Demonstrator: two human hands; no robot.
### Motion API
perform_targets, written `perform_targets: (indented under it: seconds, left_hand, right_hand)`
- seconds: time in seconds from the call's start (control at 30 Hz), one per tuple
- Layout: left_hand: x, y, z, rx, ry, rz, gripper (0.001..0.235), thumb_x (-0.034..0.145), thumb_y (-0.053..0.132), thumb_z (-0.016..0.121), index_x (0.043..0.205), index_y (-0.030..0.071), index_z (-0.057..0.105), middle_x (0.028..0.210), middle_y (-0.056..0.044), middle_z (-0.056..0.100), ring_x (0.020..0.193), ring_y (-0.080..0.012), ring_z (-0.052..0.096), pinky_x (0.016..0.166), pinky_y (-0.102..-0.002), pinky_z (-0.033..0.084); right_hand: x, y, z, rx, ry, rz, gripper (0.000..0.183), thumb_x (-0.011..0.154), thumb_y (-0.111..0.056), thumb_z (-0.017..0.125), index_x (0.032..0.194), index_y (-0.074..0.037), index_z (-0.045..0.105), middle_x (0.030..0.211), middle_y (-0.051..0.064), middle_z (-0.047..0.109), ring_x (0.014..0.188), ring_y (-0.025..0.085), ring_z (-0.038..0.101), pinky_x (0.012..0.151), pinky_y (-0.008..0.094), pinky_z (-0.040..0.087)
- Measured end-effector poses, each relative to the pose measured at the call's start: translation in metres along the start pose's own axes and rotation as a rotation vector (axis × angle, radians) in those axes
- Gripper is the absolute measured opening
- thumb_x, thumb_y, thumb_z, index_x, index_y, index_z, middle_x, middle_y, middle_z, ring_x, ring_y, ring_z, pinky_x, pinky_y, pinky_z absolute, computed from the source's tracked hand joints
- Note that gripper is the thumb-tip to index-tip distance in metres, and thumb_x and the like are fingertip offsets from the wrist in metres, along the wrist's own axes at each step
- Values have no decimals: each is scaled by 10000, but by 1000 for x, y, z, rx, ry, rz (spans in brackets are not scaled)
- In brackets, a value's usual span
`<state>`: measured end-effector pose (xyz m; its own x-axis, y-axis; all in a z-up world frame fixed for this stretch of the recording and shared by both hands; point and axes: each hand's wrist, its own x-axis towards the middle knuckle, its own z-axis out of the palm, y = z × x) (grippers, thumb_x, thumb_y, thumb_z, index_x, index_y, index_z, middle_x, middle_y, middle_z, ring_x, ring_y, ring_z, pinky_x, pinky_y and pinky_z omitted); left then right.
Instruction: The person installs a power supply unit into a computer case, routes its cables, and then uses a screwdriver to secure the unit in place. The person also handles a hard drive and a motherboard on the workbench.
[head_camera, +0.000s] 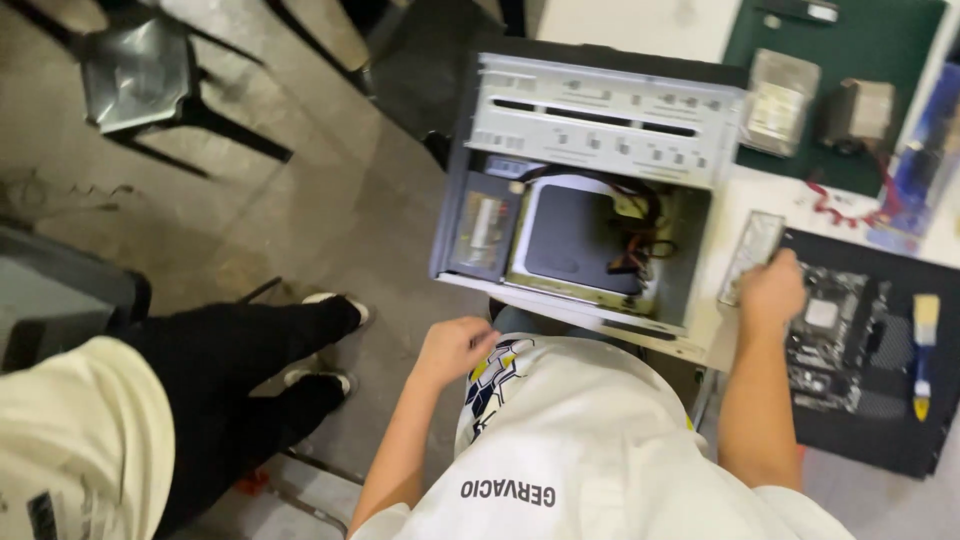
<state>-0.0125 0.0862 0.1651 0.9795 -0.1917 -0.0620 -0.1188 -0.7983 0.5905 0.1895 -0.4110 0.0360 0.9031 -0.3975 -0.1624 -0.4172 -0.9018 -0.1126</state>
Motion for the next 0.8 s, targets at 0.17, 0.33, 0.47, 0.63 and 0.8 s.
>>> perform_targets:
  seconds: [0.17,0.33,0.47,0.63,0.8]
  left_hand:
    - [-20,-78,36,-258,-64,-553,351,939,345,560,1214,158,675,1062,-93,743,973,-328,682,805,-448,520]
    - [-2,-125,131,-941,252,-740,266,990,203,555,1226,101,622,1146,-87,749,947,-203,731,768,-309,566]
    - [24,-81,147,-1407,502,-894,343,1019,54,489,1357,14,540,1289,-196,650,1117,-268,689,998,-456,549]
    - [65,-33,135,-1638,833,-891,497,1001,-6,478,1476,-37,336,1402,-300,406,1282,-406,506,1094,-530,455]
    - [75,-32,139,-1688,1026,-852,656,1011,-55,391,1600,-61,101,1563,-400,234,1428,-530,357,1144,-593,392]
  right_hand:
    - [-3,-31,-63,-122,370,-248,390,1024,-318,747,1229,11,707,1143,323,645,984,495,597,823,546,497]
    - [-104,-260,-222,367,-207,-486,434,946,-18,478,1346,-82,635,1237,158,647,1063,316,624,829,439,497]
    - [-132,-325,-116,519,-974,-533,806,987,-474,650,1608,-100,297,1531,370,388,1353,534,468,868,607,558]
    - [-121,-343,-55,546,-888,-769,879,961,-449,715,1624,-101,255,1616,334,254,1540,429,195,1262,555,195]
    - [-111,-329,-9,891,-1133,-578,812,1098,-342,646,1651,-239,62,1711,210,83,1481,580,246,963,774,424]
